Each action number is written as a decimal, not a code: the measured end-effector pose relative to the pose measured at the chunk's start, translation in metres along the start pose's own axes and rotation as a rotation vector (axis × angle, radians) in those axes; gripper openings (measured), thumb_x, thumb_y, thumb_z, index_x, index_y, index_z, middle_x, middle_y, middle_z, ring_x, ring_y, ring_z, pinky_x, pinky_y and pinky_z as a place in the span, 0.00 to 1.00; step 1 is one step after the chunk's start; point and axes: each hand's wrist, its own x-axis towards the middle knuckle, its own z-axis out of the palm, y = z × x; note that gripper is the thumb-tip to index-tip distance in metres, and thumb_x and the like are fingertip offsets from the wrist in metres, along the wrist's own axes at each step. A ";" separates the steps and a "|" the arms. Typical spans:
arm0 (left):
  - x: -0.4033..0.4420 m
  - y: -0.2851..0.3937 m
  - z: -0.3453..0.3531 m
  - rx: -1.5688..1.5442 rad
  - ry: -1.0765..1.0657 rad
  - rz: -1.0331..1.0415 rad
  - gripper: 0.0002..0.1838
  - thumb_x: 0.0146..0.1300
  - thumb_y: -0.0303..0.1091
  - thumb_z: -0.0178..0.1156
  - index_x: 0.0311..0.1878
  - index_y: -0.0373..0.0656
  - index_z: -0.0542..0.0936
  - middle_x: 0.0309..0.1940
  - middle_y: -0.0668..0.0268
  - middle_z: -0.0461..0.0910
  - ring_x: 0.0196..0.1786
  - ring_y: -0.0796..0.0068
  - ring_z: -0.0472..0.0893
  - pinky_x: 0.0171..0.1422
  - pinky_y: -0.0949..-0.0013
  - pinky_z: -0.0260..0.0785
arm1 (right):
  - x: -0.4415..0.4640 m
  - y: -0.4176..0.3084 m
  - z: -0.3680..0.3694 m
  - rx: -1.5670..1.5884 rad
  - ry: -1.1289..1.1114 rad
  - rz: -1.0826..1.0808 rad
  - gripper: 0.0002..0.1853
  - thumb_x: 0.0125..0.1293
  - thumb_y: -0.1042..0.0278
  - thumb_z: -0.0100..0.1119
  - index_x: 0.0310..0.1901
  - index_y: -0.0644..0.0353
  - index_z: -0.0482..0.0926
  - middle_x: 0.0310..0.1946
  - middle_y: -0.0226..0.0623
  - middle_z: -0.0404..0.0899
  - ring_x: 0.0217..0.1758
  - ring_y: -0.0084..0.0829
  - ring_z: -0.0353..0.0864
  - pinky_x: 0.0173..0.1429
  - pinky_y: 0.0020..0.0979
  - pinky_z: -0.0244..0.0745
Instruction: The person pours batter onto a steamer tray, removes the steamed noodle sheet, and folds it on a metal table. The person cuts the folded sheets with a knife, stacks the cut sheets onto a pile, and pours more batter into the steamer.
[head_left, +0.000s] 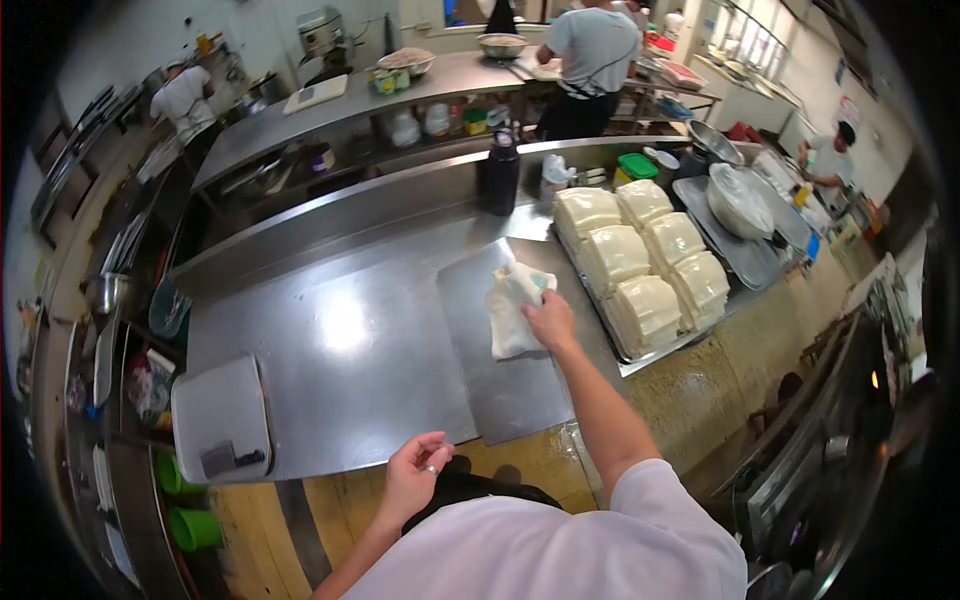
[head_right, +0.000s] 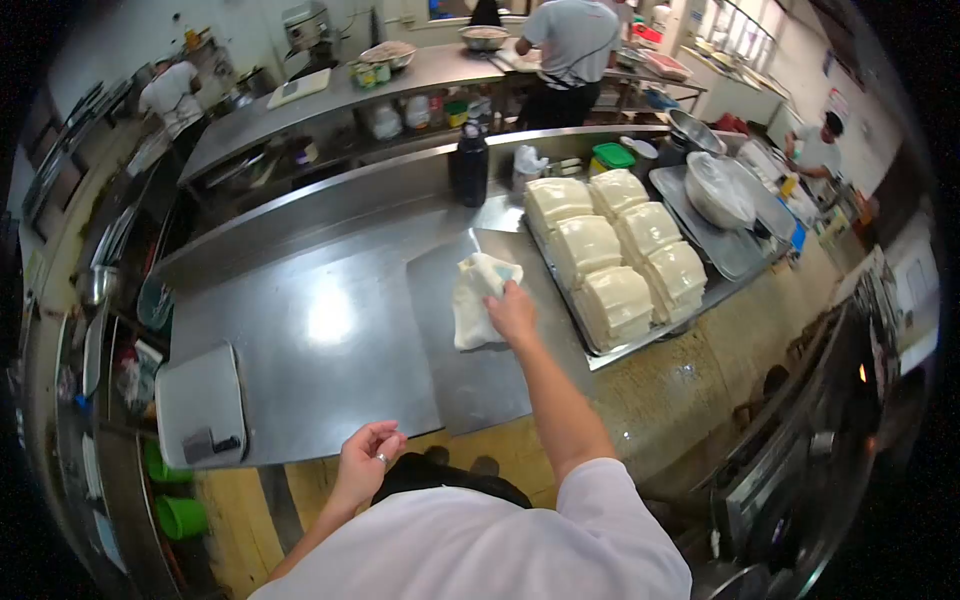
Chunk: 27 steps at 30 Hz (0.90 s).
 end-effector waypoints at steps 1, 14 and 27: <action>0.005 0.000 -0.001 -0.004 -0.033 0.005 0.13 0.75 0.22 0.58 0.60 0.32 0.78 0.47 0.58 0.86 0.51 0.71 0.84 0.60 0.67 0.77 | -0.003 0.001 -0.003 -0.001 0.055 -0.018 0.21 0.62 0.55 0.68 0.49 0.63 0.80 0.46 0.55 0.83 0.51 0.58 0.83 0.56 0.51 0.77; 0.087 -0.007 -0.016 0.180 -0.756 -0.041 0.14 0.72 0.29 0.66 0.57 0.36 0.83 0.44 0.65 0.86 0.45 0.79 0.83 0.53 0.72 0.77 | -0.313 0.001 -0.020 0.264 0.318 0.419 0.14 0.61 0.64 0.71 0.44 0.65 0.86 0.37 0.45 0.83 0.39 0.39 0.85 0.47 0.38 0.80; 0.001 -0.030 0.042 0.427 -1.566 0.103 0.15 0.72 0.30 0.65 0.56 0.32 0.82 0.44 0.61 0.88 0.46 0.76 0.84 0.53 0.71 0.77 | -0.498 -0.145 -0.034 0.268 0.723 0.681 0.12 0.66 0.67 0.68 0.46 0.65 0.84 0.37 0.42 0.83 0.39 0.37 0.84 0.45 0.36 0.79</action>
